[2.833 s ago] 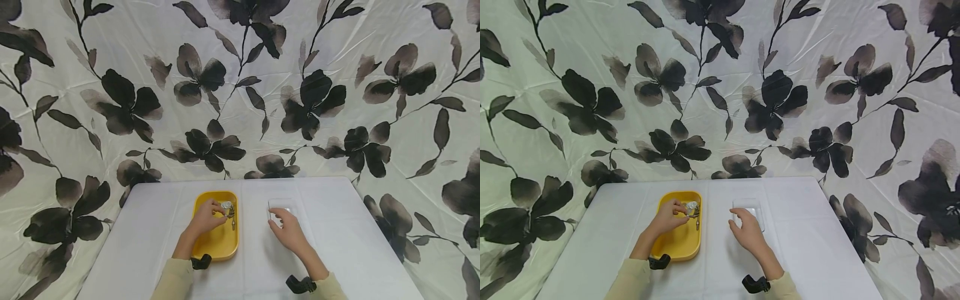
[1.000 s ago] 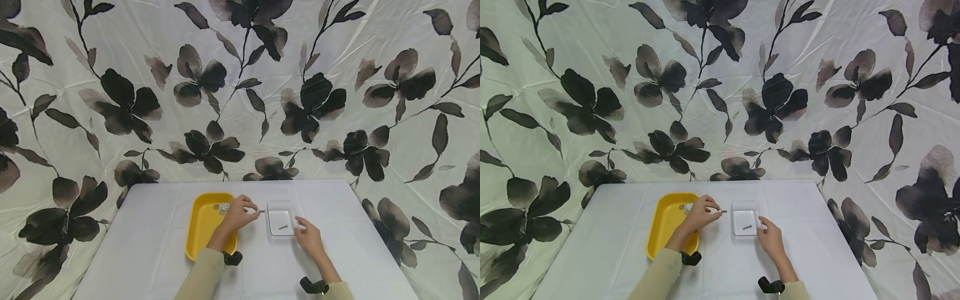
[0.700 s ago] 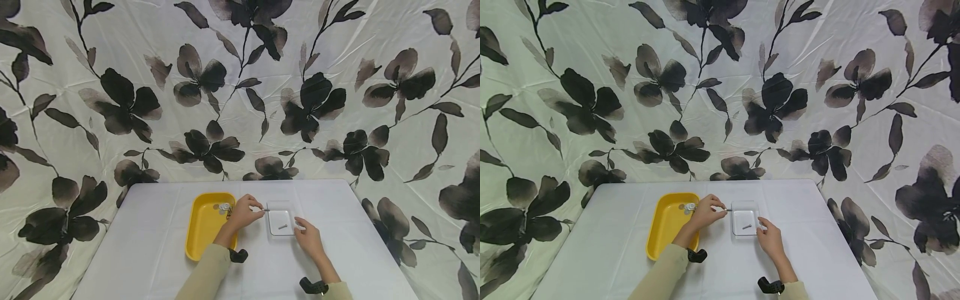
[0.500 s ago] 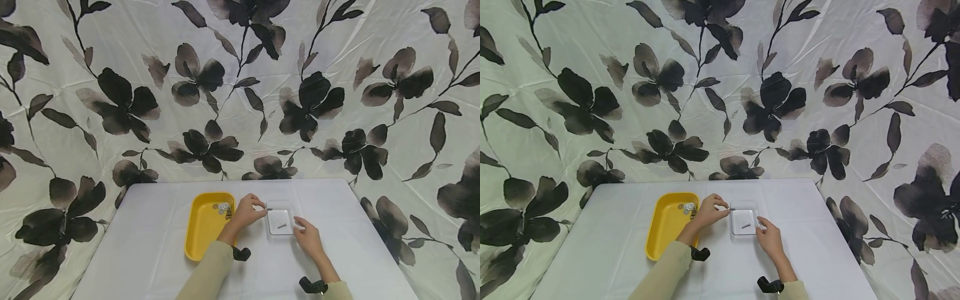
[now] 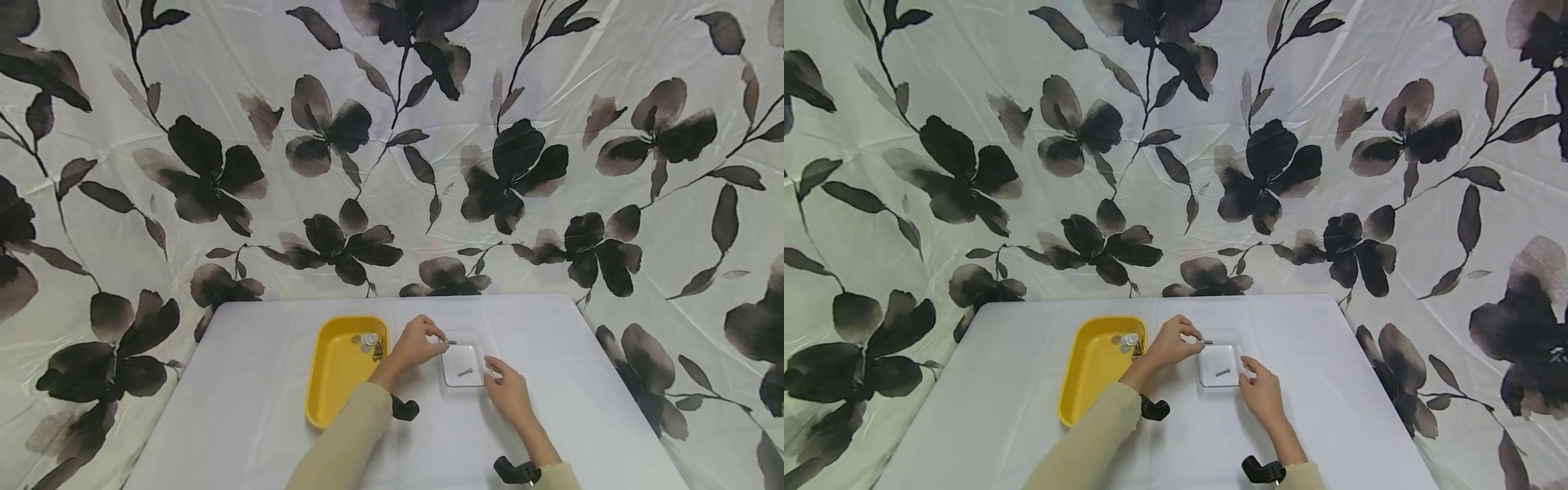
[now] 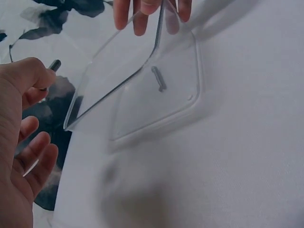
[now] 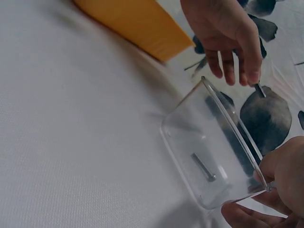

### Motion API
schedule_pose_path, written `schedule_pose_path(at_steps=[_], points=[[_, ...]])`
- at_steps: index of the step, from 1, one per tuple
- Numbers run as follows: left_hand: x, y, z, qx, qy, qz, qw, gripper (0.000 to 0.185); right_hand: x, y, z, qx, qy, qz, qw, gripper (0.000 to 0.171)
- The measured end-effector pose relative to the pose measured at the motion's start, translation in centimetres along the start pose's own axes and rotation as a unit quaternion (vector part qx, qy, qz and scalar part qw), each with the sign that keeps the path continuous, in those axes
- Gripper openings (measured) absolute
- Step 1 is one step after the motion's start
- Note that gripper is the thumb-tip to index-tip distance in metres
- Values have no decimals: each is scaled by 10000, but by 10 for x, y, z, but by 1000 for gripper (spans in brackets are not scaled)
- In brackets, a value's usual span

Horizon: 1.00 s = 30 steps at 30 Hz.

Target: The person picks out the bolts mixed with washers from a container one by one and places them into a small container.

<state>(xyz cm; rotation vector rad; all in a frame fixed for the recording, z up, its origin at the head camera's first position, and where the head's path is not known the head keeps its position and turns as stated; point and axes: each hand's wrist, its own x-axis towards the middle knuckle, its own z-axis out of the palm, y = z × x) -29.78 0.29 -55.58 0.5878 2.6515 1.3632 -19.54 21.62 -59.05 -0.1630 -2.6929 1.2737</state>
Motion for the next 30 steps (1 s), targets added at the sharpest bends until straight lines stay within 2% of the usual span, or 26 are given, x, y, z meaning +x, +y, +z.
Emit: schedule_pose_path(at_steps=[10,17,30], points=[[6,10,3,-27,119,-10,9999,8,1,2,-1,5,-43,-105,9999,38],[9,16,8,238,165,159,9995,8,-3,4,0,-19,31,-161,9999,37],[13,16,17,363,127,372,9986,9,-4,3,3,103,187,-302,9993,36]])
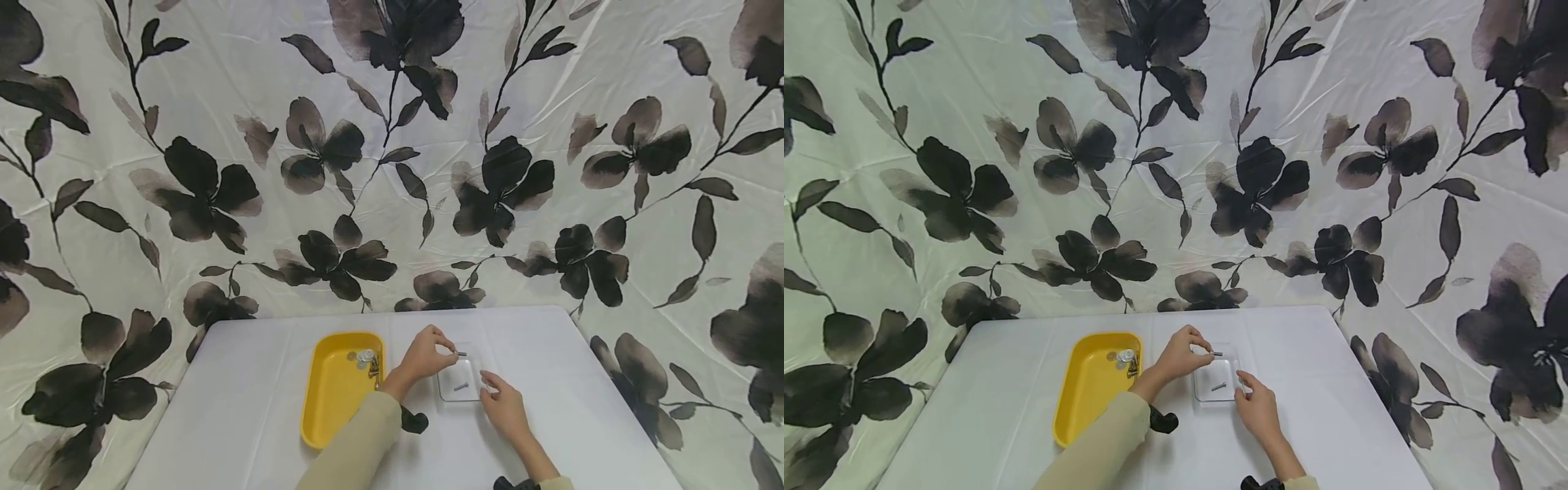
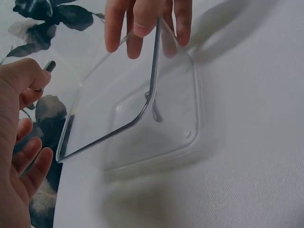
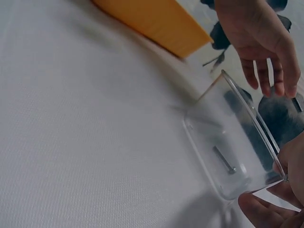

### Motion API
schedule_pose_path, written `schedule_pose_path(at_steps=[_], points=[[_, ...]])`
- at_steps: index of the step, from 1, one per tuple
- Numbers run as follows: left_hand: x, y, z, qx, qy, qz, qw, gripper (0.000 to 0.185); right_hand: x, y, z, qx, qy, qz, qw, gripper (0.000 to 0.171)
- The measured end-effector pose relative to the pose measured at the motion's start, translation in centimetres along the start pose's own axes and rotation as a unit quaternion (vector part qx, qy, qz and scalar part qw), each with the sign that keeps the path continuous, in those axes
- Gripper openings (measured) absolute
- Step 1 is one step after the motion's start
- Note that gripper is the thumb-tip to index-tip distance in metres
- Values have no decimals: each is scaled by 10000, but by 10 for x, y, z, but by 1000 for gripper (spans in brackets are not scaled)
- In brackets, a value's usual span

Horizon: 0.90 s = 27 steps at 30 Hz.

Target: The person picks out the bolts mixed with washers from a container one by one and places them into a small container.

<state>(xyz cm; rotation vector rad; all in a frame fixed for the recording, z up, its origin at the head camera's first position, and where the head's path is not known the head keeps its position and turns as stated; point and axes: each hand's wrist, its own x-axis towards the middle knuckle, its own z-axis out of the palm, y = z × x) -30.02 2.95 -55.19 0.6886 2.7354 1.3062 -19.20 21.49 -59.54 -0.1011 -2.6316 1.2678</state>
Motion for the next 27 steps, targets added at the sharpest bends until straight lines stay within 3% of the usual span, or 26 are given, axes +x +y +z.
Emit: schedule_pose_path(at_steps=[7,14,20,27], points=[[-5,0,5,187,21,69,9998,15,2,3,1,57,-6,-11,10000,36],[-15,-4,0,273,-92,-128,9995,14,3,2,2,78,-117,14,9999,37],[-27,0,-14,-2,-242,59,9997,14,7,2,-2,-32,-34,-13,10000,36],[-60,1,-41,-198,-317,230,9990,12,1,6,1,37,-24,146,9999,37]])
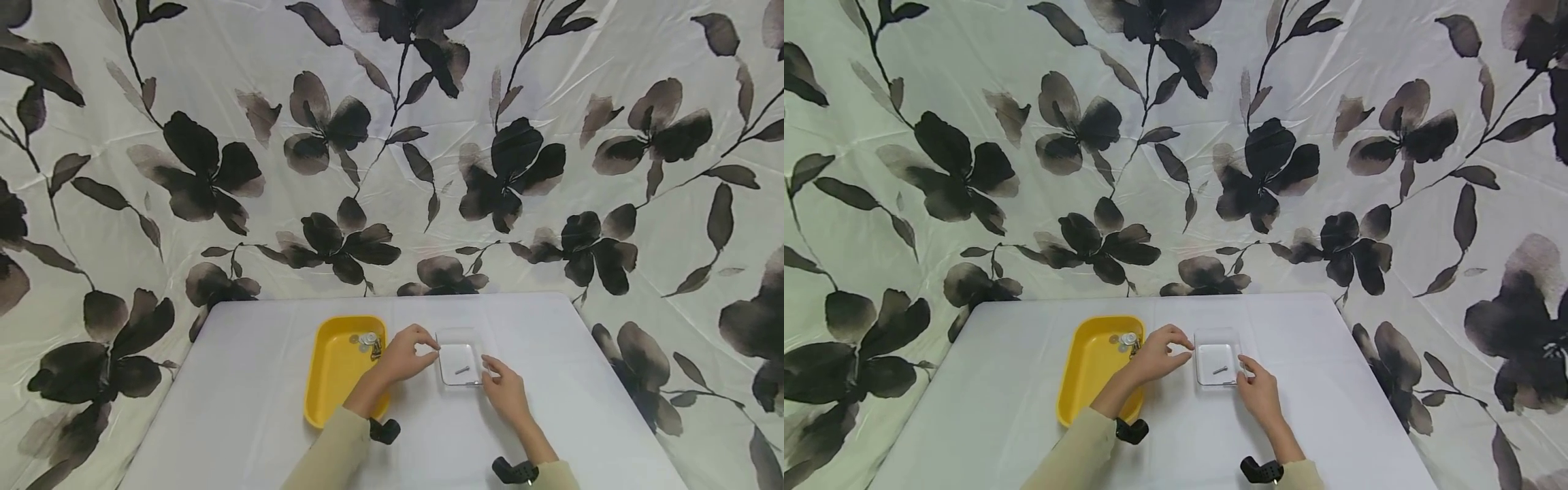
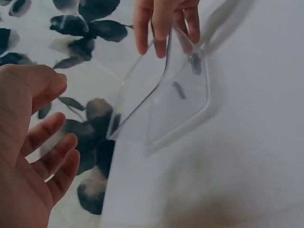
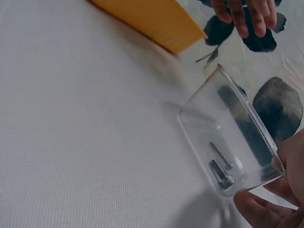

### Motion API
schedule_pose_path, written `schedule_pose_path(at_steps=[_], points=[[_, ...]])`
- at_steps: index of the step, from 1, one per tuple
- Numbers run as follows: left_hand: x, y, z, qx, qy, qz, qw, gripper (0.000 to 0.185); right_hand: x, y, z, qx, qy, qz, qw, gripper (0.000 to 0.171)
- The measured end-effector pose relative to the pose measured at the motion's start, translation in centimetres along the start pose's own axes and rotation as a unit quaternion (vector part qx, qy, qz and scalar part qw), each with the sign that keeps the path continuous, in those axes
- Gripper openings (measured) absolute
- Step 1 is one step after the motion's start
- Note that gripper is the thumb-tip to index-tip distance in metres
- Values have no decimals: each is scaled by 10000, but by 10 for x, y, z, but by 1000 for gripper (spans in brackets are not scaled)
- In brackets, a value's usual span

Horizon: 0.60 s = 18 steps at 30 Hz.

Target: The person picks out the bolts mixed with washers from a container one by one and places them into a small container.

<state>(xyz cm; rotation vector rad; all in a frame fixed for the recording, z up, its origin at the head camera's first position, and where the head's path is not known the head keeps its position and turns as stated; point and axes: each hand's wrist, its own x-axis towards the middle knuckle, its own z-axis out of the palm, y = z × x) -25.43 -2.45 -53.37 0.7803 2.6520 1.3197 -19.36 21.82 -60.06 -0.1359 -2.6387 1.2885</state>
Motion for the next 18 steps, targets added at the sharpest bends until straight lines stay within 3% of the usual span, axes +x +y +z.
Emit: schedule_pose_path(at_steps=[8,18], points=[[-49,-6,-28,-113,409,-122,9990,8,-4,2,2,140,-95,241,9996,38],[-85,-25,-46,-453,909,-168,9947,8,0,-4,3,181,-174,120,9996,37]])
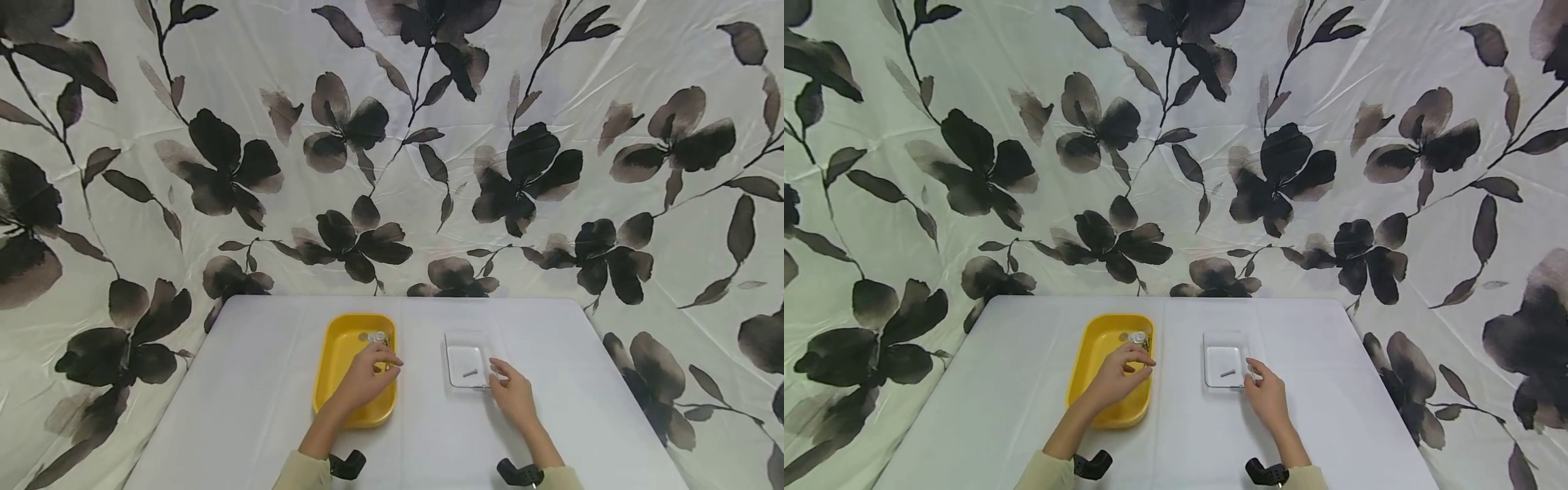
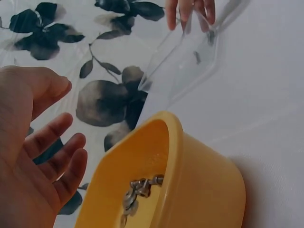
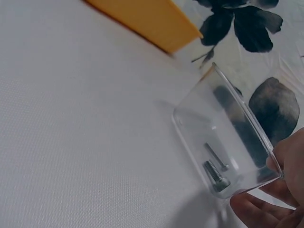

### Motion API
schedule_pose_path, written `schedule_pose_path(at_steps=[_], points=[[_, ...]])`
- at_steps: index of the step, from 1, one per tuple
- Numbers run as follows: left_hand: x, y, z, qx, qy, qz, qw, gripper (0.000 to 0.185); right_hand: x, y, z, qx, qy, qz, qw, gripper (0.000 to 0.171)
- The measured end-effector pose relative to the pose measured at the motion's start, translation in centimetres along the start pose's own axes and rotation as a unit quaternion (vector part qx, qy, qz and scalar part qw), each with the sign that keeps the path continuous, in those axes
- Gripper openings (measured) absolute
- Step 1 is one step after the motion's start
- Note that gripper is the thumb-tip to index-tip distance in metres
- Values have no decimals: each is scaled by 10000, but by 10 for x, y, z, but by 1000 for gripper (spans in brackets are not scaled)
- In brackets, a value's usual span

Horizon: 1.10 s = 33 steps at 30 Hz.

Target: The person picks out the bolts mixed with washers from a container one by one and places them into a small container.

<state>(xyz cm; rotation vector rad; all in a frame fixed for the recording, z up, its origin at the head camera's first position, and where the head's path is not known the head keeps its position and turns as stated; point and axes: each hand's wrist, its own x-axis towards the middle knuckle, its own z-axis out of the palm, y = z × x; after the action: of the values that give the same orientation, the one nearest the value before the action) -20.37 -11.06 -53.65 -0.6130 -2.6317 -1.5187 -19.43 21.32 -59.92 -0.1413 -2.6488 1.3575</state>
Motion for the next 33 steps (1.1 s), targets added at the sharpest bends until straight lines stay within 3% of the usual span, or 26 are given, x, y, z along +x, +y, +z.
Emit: schedule_pose_path(at_steps=[12,24,29,33], points=[[-8,-11,-9,46,281,-53,9996,9,0,3,3,95,21,-102,9999,37],[-10,-21,-11,23,290,-285,9992,10,4,1,-1,88,57,-185,9998,35],[-10,-26,-12,105,221,-331,9992,11,1,-7,-4,-284,441,-318,9981,36],[-9,-30,-16,125,255,-439,9986,11,-1,-25,-4,-652,966,-901,9891,36]])
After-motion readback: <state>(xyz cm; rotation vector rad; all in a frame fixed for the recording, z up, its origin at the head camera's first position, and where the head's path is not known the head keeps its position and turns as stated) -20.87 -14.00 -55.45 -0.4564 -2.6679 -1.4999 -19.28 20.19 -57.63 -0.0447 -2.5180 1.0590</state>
